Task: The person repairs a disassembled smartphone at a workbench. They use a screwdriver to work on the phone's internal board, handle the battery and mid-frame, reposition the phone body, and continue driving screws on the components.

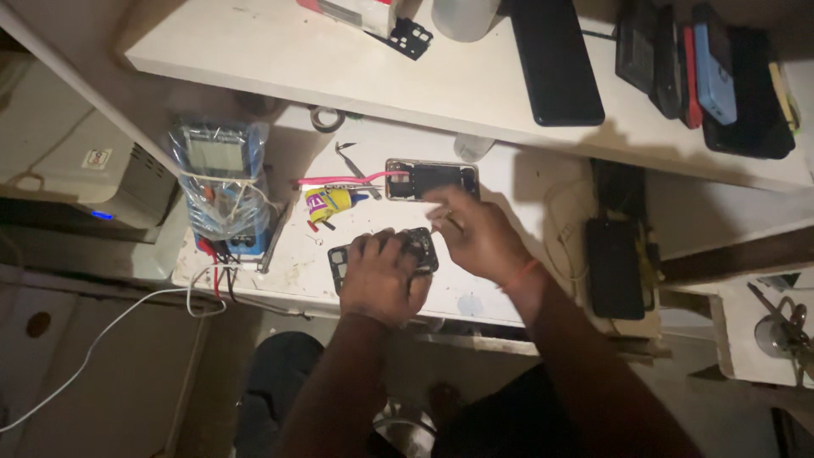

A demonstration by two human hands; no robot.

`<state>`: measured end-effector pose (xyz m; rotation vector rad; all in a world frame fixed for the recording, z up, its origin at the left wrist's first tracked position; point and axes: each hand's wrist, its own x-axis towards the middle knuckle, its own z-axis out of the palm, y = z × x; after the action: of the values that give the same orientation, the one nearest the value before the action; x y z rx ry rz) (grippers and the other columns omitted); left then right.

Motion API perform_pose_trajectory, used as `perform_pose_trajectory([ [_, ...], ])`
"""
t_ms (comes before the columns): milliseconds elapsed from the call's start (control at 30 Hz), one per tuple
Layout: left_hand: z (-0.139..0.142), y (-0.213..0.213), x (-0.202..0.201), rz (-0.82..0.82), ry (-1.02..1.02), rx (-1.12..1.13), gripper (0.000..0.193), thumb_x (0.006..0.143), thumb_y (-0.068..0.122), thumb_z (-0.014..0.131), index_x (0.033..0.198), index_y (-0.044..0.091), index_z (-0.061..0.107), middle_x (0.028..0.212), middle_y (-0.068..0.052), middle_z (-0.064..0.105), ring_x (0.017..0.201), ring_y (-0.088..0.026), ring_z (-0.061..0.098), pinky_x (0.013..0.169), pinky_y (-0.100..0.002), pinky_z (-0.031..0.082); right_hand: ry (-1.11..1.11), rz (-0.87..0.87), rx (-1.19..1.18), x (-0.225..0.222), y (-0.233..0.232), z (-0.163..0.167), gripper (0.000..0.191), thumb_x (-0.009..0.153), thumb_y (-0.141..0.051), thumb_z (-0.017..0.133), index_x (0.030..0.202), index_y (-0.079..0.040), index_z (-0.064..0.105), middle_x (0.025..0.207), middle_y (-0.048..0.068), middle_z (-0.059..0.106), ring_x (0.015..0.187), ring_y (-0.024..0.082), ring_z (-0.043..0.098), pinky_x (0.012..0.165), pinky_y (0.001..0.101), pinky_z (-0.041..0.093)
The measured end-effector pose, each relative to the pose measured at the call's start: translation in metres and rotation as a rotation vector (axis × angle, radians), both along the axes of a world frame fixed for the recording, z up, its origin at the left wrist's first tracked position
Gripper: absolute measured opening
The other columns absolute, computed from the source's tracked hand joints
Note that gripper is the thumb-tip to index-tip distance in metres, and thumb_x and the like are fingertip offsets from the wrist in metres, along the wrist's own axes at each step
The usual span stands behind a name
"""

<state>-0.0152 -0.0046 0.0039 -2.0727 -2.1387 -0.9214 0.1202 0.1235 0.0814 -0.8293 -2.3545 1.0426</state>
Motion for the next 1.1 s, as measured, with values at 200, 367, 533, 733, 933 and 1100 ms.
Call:
perform_pose_trajectory([
  [200, 0.001, -0.001, 0.0, -0.007, -0.013, 0.099, 0.035, 0.081, 0.029, 0.066, 0.106, 0.007, 0.074, 0.119, -0.014, 0.067, 0.121, -0.036, 0.057, 0.108, -0.057, 0.038, 0.175, 0.049, 0.25, 0.002, -0.005, -0.002, 0.047, 0.09, -0.017, 0.075, 0.13, 0.0, 0.054, 0.116, 0.022, 0.07, 0.108, 0.033, 0.072, 0.084, 0.0369, 0.059],
  [367, 0.002, 0.002, 0.001, -0.007, -0.043, 0.043, 0.037, 0.078, 0.031, 0.067, 0.106, 0.007, 0.074, 0.117, -0.015, 0.066, 0.119, -0.038, 0.057, 0.105, -0.057, 0.038, -0.098, -0.122, 0.182, -0.002, -0.005, 0.004, 0.027, 0.094, -0.023, 0.077, 0.113, -0.008, 0.064, 0.095, 0.014, 0.077, 0.09, 0.026, 0.08, 0.076, 0.0358, 0.062],
  [533, 0.0, -0.001, -0.002, -0.015, -0.045, 0.07, 0.037, 0.079, 0.03, 0.066, 0.106, 0.007, 0.074, 0.118, -0.014, 0.067, 0.121, -0.036, 0.057, 0.106, -0.057, 0.038, 0.115, 0.032, 0.104, -0.008, -0.004, 0.007, 0.032, 0.093, -0.018, 0.07, 0.12, -0.005, 0.058, 0.107, 0.018, 0.072, 0.101, 0.03, 0.073, 0.077, 0.0372, 0.06],
  [733, -0.002, -0.001, 0.0, 0.006, -0.031, 0.084, 0.035, 0.079, 0.031, 0.066, 0.104, 0.006, 0.074, 0.12, -0.015, 0.067, 0.122, -0.035, 0.057, 0.108, -0.057, 0.038, -0.112, -0.13, 0.141, -0.008, 0.001, 0.007, 0.036, 0.089, -0.024, 0.078, 0.114, -0.005, 0.06, 0.098, 0.017, 0.074, 0.088, 0.03, 0.077, 0.073, 0.0393, 0.059],
  [933, -0.002, 0.001, -0.001, -0.007, -0.04, 0.094, 0.038, 0.079, 0.031, 0.065, 0.105, 0.005, 0.075, 0.118, -0.015, 0.067, 0.121, -0.036, 0.057, 0.106, -0.057, 0.038, -0.16, -0.199, 0.174, -0.006, -0.003, -0.001, 0.032, 0.09, -0.025, 0.081, 0.11, -0.007, 0.062, 0.096, 0.015, 0.077, 0.09, 0.03, 0.077, 0.075, 0.0399, 0.061],
  [1100, -0.002, 0.0, 0.001, 0.01, -0.001, 0.054, 0.035, 0.079, 0.031, 0.065, 0.102, 0.006, 0.074, 0.116, -0.016, 0.067, 0.12, -0.035, 0.058, 0.106, -0.058, 0.037, 0.01, 0.025, 0.048, -0.003, -0.002, -0.004, 0.028, 0.099, -0.018, 0.067, 0.125, -0.012, 0.06, 0.107, 0.013, 0.077, 0.102, 0.025, 0.079, 0.082, 0.0349, 0.066],
])
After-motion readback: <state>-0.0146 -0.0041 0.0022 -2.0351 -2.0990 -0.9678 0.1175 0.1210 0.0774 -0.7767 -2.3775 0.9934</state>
